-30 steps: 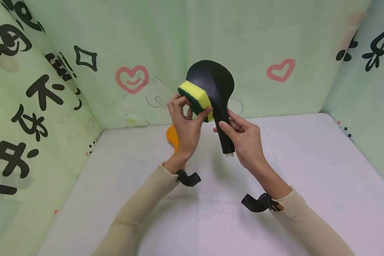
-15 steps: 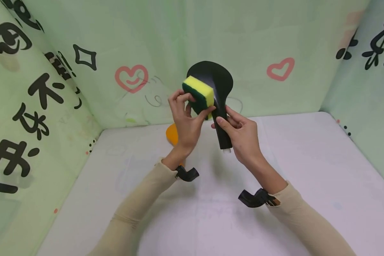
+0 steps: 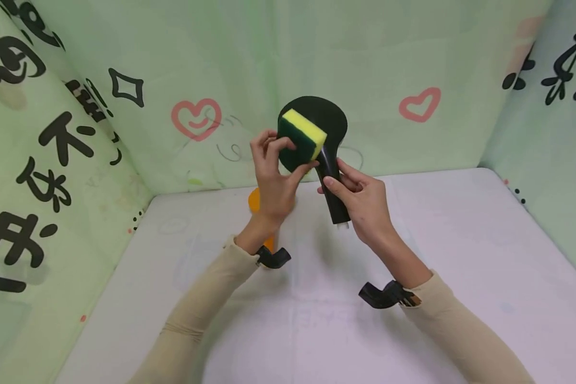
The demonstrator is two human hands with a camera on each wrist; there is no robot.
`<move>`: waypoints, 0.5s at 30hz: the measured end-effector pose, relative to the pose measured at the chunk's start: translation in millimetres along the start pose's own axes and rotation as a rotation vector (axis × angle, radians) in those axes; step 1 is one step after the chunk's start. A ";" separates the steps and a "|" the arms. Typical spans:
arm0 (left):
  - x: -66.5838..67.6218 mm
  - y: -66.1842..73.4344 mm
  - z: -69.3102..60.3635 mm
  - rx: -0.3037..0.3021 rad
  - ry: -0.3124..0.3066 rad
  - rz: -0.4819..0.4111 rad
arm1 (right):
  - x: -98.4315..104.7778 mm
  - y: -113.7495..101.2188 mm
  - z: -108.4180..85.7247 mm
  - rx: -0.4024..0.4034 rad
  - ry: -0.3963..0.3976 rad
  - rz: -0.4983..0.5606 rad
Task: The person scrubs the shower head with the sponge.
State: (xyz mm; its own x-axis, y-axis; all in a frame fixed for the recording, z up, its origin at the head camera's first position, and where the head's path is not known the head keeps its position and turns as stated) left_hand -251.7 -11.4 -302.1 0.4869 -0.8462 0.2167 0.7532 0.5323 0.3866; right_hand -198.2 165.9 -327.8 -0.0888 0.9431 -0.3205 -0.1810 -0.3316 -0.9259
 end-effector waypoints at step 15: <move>9.5 -7.9 1.1 -0.005 -0.039 0.007 | 6.0 4.1 -1.9 -0.028 -0.004 0.005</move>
State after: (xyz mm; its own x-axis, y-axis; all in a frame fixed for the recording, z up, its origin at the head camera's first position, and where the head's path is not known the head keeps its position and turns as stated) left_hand -253.6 -23.7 -302.1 0.4751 -0.8425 0.2540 0.7517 0.5386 0.3805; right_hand -197.6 170.3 -333.9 -0.0936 0.9412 -0.3246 -0.1532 -0.3357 -0.9294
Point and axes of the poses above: each hand's wrist, its own z-axis towards the middle knuckle, its own x-axis out of the back of the hand, y = z × x, the point moved 3 cm from there along z, towards the middle knuckle, and after that the axes turned 10 degrees about z, right-handed, at the moved point
